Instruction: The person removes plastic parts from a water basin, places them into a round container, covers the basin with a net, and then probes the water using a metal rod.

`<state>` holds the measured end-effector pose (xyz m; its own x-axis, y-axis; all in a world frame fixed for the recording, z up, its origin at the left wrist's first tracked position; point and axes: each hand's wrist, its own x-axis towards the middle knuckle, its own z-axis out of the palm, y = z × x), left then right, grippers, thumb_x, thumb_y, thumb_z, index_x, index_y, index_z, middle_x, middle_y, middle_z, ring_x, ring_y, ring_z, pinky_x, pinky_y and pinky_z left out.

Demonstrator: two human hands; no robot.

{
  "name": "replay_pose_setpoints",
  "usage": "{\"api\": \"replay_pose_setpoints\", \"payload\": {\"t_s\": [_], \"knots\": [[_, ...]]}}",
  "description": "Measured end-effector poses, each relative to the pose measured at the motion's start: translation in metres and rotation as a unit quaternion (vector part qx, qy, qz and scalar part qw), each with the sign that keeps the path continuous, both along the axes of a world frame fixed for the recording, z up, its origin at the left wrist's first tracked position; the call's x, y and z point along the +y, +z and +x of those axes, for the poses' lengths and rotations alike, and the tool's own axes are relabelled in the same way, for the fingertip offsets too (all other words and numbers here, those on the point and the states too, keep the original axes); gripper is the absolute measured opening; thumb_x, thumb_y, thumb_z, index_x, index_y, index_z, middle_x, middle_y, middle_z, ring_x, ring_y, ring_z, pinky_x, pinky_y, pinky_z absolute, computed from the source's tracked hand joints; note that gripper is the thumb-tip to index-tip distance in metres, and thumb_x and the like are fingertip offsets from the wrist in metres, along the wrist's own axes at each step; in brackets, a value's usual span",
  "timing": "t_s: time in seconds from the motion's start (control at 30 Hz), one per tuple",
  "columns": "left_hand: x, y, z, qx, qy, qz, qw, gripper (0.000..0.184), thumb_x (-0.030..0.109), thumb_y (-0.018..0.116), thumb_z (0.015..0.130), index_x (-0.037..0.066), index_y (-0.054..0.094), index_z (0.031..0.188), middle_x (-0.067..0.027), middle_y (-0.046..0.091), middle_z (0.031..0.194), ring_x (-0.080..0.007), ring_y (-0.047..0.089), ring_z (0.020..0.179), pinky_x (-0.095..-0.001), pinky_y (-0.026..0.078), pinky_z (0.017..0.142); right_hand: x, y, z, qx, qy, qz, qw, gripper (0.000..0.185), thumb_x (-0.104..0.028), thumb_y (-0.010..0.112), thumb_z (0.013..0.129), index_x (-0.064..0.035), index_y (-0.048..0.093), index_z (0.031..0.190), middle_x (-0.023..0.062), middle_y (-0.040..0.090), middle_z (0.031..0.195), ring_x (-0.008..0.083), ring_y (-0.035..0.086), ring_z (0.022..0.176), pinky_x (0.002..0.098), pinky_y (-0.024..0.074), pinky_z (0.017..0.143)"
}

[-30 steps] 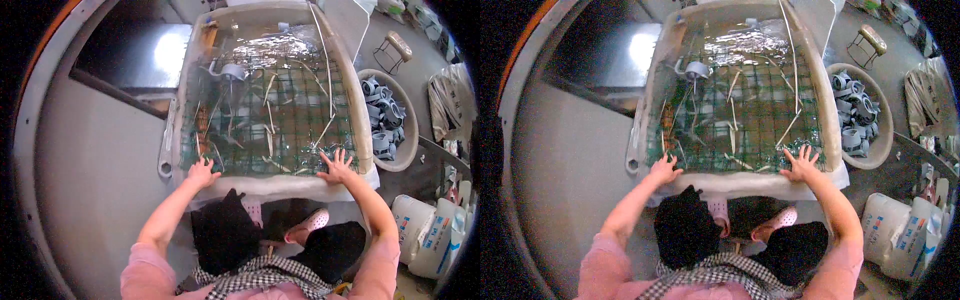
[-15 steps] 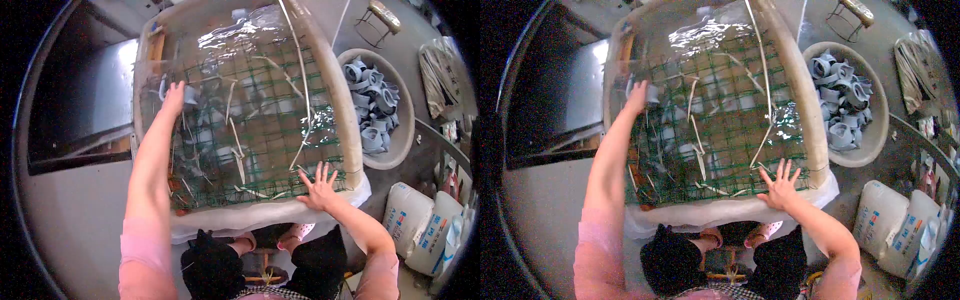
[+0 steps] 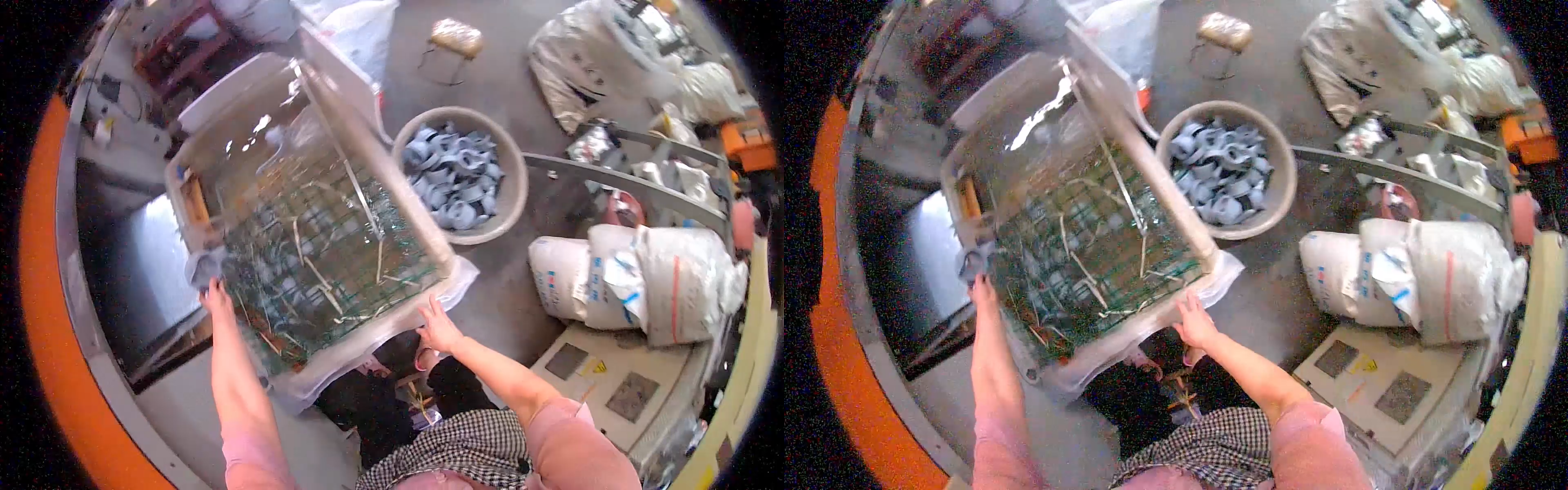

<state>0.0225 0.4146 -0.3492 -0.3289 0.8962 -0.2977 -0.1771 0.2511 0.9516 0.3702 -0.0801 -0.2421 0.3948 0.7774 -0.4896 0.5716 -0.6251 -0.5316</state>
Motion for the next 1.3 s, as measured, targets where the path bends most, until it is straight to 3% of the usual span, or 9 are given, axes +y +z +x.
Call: {"api": "replay_pose_setpoints", "payload": {"t_s": [0.1,0.17,0.2,0.4,0.7,0.77,0.9,1.17,1.3], "knots": [[-0.006,0.012,-0.025,0.070,-0.125,0.059,0.988,0.035,0.003,0.059,0.080,-0.005,0.045,0.110,-0.0145,0.049,0.112,-0.0271,0.052,0.098,-0.0371,0.049,0.086,-0.033,0.081,0.016,0.024,0.033,-0.040,0.998,0.061,-0.016,0.063,0.078,-0.0072,0.036,0.131,0.0261,0.019,0.140,0.0419,0.029,0.126,0.0421,0.0331,0.102],[-0.020,0.067,-0.003,-0.133,-0.049,0.019,0.990,0.033,0.013,0.056,0.083,-0.005,0.047,0.108,-0.0139,0.051,0.110,-0.0280,0.050,0.100,-0.0391,0.048,0.089,-0.055,0.133,0.024,0.010,-0.013,-0.056,0.998,0.059,-0.016,0.062,0.078,-0.0070,0.036,0.131,0.0240,0.020,0.141,0.0395,0.031,0.126,0.0411,0.0340,0.102],[-0.036,0.109,0.019,-0.287,0.017,-0.029,0.957,0.036,0.020,0.056,0.084,-0.005,0.047,0.109,-0.0138,0.051,0.111,-0.0285,0.049,0.102,-0.0396,0.047,0.090,-0.065,0.155,0.028,0.022,-0.096,-0.040,0.994,0.059,-0.016,0.062,0.079,-0.0071,0.036,0.131,0.0234,0.021,0.141,0.0396,0.032,0.126,0.0414,0.0341,0.102],[-0.110,0.241,0.098,-0.281,0.070,-0.165,0.943,0.061,0.035,0.064,0.076,-0.004,0.040,0.116,-0.0176,0.047,0.117,-0.0303,0.046,0.109,-0.0404,0.046,0.090,-0.093,0.245,0.082,-0.076,-0.244,0.076,0.964,0.058,-0.014,0.062,0.079,-0.0047,0.036,0.130,0.0234,0.024,0.139,0.0394,0.035,0.123,0.0410,0.0346,0.100],[-0.172,0.267,0.209,-0.183,-0.017,-0.144,0.972,0.058,0.039,0.065,0.075,0.000,0.043,0.112,-0.0167,0.052,0.103,-0.0305,0.055,0.092,-0.0383,0.050,0.081,-0.126,0.230,0.300,-0.097,-0.278,0.131,0.947,0.051,-0.013,0.060,0.078,-0.0027,0.041,0.125,0.0234,0.030,0.135,0.0412,0.038,0.119,0.0422,0.0366,0.099],[-0.203,0.283,0.244,-0.165,0.067,-0.187,0.966,0.059,0.043,0.064,0.074,0.000,0.045,0.110,-0.0161,0.052,0.102,-0.0289,0.055,0.088,-0.0379,0.050,0.081,-0.131,0.228,0.373,-0.098,-0.246,0.145,0.953,0.049,-0.012,0.060,0.079,-0.0029,0.042,0.124,0.0236,0.029,0.135,0.0409,0.040,0.118,0.0424,0.0373,0.098],[-0.246,0.323,0.302,-0.131,0.187,-0.201,0.953,0.061,0.046,0.064,0.074,-0.001,0.045,0.109,-0.0151,0.049,0.105,-0.0263,0.052,0.087,-0.0345,0.050,0.077,-0.154,0.270,0.481,-0.087,-0.239,0.184,0.949,0.046,-0.014,0.061,0.080,-0.0041,0.045,0.122,0.0217,0.032,0.134,0.0397,0.042,0.116,0.0417,0.0391,0.096],[-0.283,0.339,0.359,0.011,0.127,-0.185,0.974,0.048,0.040,0.061,0.078,0.007,0.049,0.111,-0.0091,0.045,0.110,-0.0226,0.048,0.088,-0.0347,0.047,0.070,-0.204,0.326,0.607,-0.126,-0.306,0.175,0.927,0.041,-0.013,0.061,0.079,-0.0025,0.049,0.116,0.0187,0.039,0.127,0.0385,0.045,0.111,0.0413,0.0394,0.094],[-0.291,0.328,0.429,-0.032,0.117,-0.222,0.967,0.044,0.034,0.062,0.078,0.009,0.049,0.111,-0.0098,0.045,0.112,-0.0255,0.049,0.088,-0.0363,0.046,0.071,-0.210,0.312,0.644,-0.142,-0.361,0.238,0.890,0.034,-0.010,0.063,0.078,-0.0017,0.053,0.111,0.0152,0.045,0.117,0.0273,0.053,0.101,0.0351,0.0466,0.082]]}}
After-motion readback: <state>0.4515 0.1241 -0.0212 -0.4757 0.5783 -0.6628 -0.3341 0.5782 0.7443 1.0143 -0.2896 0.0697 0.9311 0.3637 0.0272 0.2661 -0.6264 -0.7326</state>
